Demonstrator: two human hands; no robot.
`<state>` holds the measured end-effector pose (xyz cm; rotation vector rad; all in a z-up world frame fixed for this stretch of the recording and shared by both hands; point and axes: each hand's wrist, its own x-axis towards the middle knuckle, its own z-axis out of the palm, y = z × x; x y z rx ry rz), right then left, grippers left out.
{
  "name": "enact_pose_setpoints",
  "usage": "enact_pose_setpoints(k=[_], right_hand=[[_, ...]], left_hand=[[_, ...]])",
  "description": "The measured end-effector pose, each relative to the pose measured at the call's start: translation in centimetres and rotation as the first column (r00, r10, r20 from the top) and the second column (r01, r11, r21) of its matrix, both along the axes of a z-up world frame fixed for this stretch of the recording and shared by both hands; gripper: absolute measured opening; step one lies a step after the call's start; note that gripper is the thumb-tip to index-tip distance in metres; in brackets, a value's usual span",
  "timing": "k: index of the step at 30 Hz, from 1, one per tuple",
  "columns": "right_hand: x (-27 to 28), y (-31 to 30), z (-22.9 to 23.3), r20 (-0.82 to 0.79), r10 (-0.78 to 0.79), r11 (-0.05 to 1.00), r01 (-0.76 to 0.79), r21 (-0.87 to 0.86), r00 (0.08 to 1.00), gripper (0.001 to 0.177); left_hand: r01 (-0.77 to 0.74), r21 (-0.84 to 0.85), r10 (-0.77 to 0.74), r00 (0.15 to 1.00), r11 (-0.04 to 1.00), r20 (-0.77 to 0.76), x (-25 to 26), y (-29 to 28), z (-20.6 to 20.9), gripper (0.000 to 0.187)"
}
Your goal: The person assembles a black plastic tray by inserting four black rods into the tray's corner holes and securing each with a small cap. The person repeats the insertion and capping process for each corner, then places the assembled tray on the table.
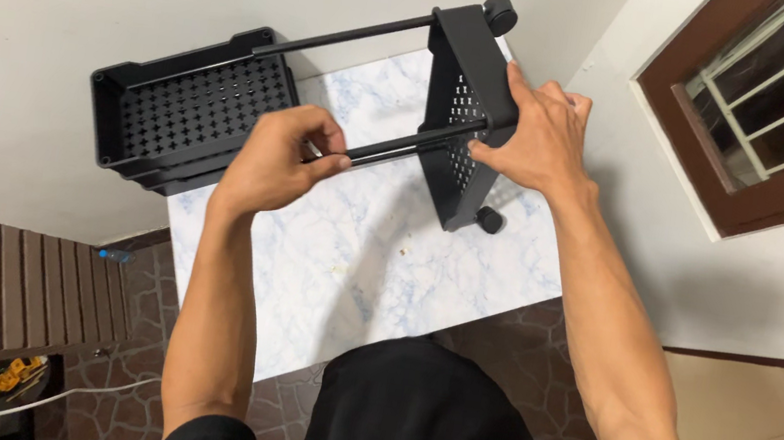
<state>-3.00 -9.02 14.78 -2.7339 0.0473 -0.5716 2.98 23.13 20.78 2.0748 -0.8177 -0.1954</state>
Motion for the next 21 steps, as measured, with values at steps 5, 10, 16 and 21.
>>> enact_pose_setpoints(k=[5, 10, 16, 21], right_hand=[[-0.5, 1.7, -0.2, -0.082, -0.031, 0.999, 0.031, -0.009, 0.996, 0.110], [-0.8, 2.9, -0.3, -0.108, -0.035, 0.996, 0.026, -0.082, 0.993, 0.113], [-1.6, 3.4, -0.5, -0.256, -0.164, 0.974, 0.115, -0.194, 0.953, 0.124], [-1.5, 2.6, -0.9, -0.305, -0.211, 0.967, 0.153, -0.203, 0.929, 0.128]], left_hand=[[0.158, 0.244, -0.135, 0.985, 0.957, -0.110, 0.7, 0.2, -0.2, 0.019], [0.299, 0.224, -0.152, 0.850, 0.928, -0.505, 1.4, -2.1, -2.7, 0.033], [0.417, 0.254, -0.166, 0.742, 0.873, -0.649, 3.0, -4.8, -8.1, 0.056], [0.307, 0.292, -0.382, 0.889, 0.906, 0.250, 1.1, -6.7, -10.8, 0.060]])
